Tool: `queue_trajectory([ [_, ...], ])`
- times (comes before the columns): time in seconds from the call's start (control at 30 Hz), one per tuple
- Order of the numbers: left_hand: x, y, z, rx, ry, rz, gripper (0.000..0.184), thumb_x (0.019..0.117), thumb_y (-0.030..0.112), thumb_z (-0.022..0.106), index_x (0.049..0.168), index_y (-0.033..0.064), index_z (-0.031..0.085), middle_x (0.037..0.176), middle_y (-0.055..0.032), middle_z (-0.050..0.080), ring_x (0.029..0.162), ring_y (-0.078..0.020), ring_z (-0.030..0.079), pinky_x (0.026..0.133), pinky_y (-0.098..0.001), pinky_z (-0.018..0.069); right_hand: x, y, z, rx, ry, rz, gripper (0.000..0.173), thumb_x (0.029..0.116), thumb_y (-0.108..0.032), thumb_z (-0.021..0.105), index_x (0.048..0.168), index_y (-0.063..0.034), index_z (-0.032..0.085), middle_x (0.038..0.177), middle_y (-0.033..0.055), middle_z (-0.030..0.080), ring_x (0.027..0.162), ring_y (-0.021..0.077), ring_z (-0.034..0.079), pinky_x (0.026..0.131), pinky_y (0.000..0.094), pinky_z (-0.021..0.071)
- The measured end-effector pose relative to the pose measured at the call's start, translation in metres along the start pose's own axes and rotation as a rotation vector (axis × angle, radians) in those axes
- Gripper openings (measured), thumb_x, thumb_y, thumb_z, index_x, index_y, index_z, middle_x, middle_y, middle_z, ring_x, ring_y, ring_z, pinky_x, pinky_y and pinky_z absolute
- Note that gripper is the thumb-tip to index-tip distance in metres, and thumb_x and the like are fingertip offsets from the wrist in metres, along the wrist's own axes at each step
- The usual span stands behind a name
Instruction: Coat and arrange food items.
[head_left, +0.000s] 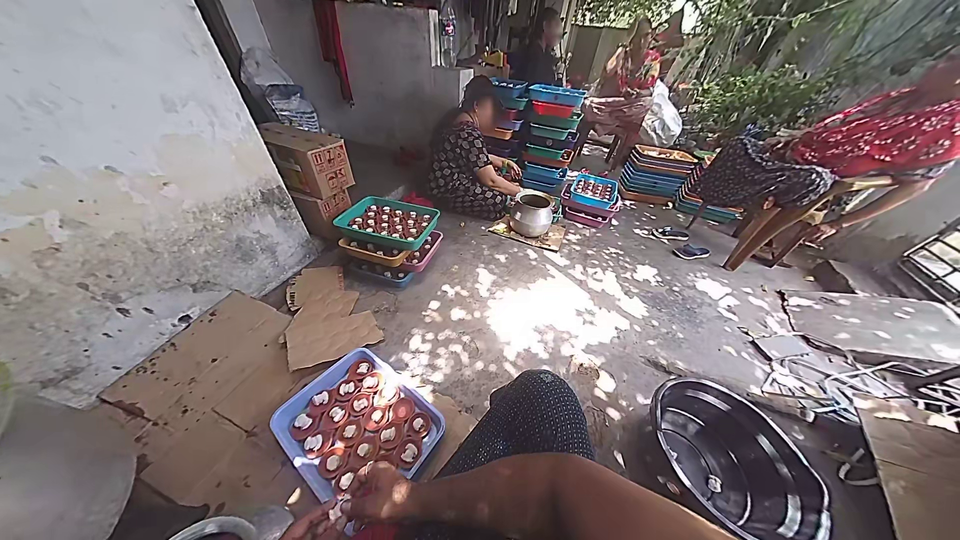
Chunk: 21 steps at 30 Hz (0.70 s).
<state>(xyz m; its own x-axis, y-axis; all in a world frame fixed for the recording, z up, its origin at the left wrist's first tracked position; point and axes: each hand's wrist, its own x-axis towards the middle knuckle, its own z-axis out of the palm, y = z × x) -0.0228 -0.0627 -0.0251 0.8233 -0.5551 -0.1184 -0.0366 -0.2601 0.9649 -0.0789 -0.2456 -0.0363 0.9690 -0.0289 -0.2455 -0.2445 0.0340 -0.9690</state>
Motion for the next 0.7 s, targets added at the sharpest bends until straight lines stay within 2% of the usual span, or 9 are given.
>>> queue_trajectory([
  [0.13, 0.004, 0.003, -0.01, -0.027, 0.001, 0.025, 0.026, 0.0876, -0.005, 0.071, 0.114, -0.0086, 0.068, 0.095, -0.0085, 0.076, 0.08, -0.0104, 0.073, 0.08, -0.0315, 0.0633, 0.0, -0.005, 0.003, 0.097, 0.018, 0.056, 0.026, 0.1032, -0.015, 0.063, 0.117, 0.0066, 0.062, 0.091, 0.0148, 0.07, 0.071, 0.0176, 0.069, 0.07, 0.0354, 0.0606],
  [0.2, 0.012, 0.005, -0.022, 0.027, 0.053, 0.06, 0.026, 0.0877, 0.001, 0.074, 0.113, -0.005, 0.071, 0.096, -0.0106, 0.076, 0.08, -0.0137, 0.073, 0.079, -0.034, 0.0635, 0.001, -0.004, 0.002, 0.102, 0.051, 0.072, 0.031, 0.1065, -0.023, 0.059, 0.121, 0.0049, 0.061, 0.093, 0.0149, 0.069, 0.071, 0.0191, 0.068, 0.07, 0.0371, 0.0607],
  [0.27, 0.015, 0.012, -0.046, 0.11, 0.171, 0.103, 0.027, 0.0898, 0.012, 0.074, 0.115, 0.0005, 0.073, 0.097, -0.0096, 0.076, 0.079, -0.0156, 0.073, 0.077, -0.0367, 0.0637, 0.001, -0.001, 0.001, -0.127, 0.038, 0.078, 0.034, 0.1057, -0.027, 0.058, 0.121, 0.003, 0.064, 0.095, 0.0154, 0.072, 0.079, 0.0214, 0.071, 0.077, 0.0409, 0.0606],
  [0.33, 0.014, 0.026, -0.08, 0.185, 0.287, 0.078, 0.027, 0.094, 0.017, 0.074, 0.117, 0.0036, 0.073, 0.104, -0.0099, 0.076, 0.087, -0.0176, 0.074, 0.083, -0.0405, 0.063, 0.0, 0.004, -0.001, -0.452, -0.068, 0.06, 0.033, 0.1018, -0.027, 0.063, 0.116, 0.0013, 0.07, 0.103, 0.0177, 0.074, 0.097, 0.0276, 0.072, 0.093, 0.0491, 0.0566],
  [0.37, 0.013, 0.028, -0.098, 0.22, 0.349, 0.056, 0.026, 0.0955, 0.018, 0.074, 0.118, 0.0055, 0.073, 0.109, -0.01, 0.076, 0.091, -0.0187, 0.074, 0.087, -0.0421, 0.0627, 0.0, 0.012, 0.0, -0.572, -0.143, 0.048, 0.033, 0.1005, -0.029, 0.064, 0.115, 0.0, 0.071, 0.106, 0.0176, 0.074, 0.103, 0.0291, 0.071, 0.097, 0.0511, 0.0554],
  [0.47, 0.009, 0.014, -0.135, 0.313, 0.536, 0.009, 0.024, 0.0952, 0.014, 0.074, 0.117, 0.0049, 0.074, 0.113, -0.0135, 0.074, 0.096, -0.021, 0.073, 0.09, -0.0431, 0.0614, -0.006, 0.02, 0.009, -0.868, -0.432, 0.073, 0.038, 0.1014, -0.036, 0.059, 0.12, -0.0046, 0.069, 0.115, 0.0177, 0.071, 0.112, 0.0327, 0.067, 0.102, 0.0556, 0.0511],
  [0.53, 0.012, -0.005, -0.15, 0.373, 0.577, -0.099, 0.025, 0.0934, 0.013, 0.074, 0.117, 0.0038, 0.075, 0.116, -0.0146, 0.074, 0.104, -0.0226, 0.072, 0.098, -0.0445, 0.0582, -0.009, 0.018, 0.017, -0.996, -0.586, 0.065, 0.04, 0.103, -0.04, 0.059, 0.12, -0.0049, 0.068, 0.113, 0.0193, 0.07, 0.11, 0.0359, 0.067, 0.098, 0.0589, 0.051],
  [0.57, 0.013, -0.015, -0.151, 0.388, 0.582, -0.176, 0.026, 0.0923, 0.013, 0.074, 0.117, 0.0039, 0.074, 0.113, -0.0144, 0.075, 0.103, -0.0227, 0.073, 0.097, -0.0453, 0.0578, -0.01, 0.021, 0.021, -1.053, -0.639, 0.062, 0.041, 0.1044, -0.043, 0.058, 0.119, -0.0055, 0.068, 0.111, 0.0191, 0.07, 0.109, 0.0362, 0.067, 0.096, 0.0587, 0.0516],
  [0.7, 0.014, -0.05, -0.144, 0.535, 0.516, -0.408, 0.029, 0.0897, 0.019, 0.075, 0.117, 0.0084, 0.076, 0.114, -0.0129, 0.075, 0.11, -0.0265, 0.071, 0.102, -0.0521, 0.0548, -0.007, 0.028, 0.03, -1.163, -0.707, 0.063, 0.043, 0.1028, -0.047, 0.058, 0.119, -0.0087, 0.068, 0.115, 0.0198, 0.07, 0.112, 0.0392, 0.068, 0.093, 0.0644, 0.0535],
])
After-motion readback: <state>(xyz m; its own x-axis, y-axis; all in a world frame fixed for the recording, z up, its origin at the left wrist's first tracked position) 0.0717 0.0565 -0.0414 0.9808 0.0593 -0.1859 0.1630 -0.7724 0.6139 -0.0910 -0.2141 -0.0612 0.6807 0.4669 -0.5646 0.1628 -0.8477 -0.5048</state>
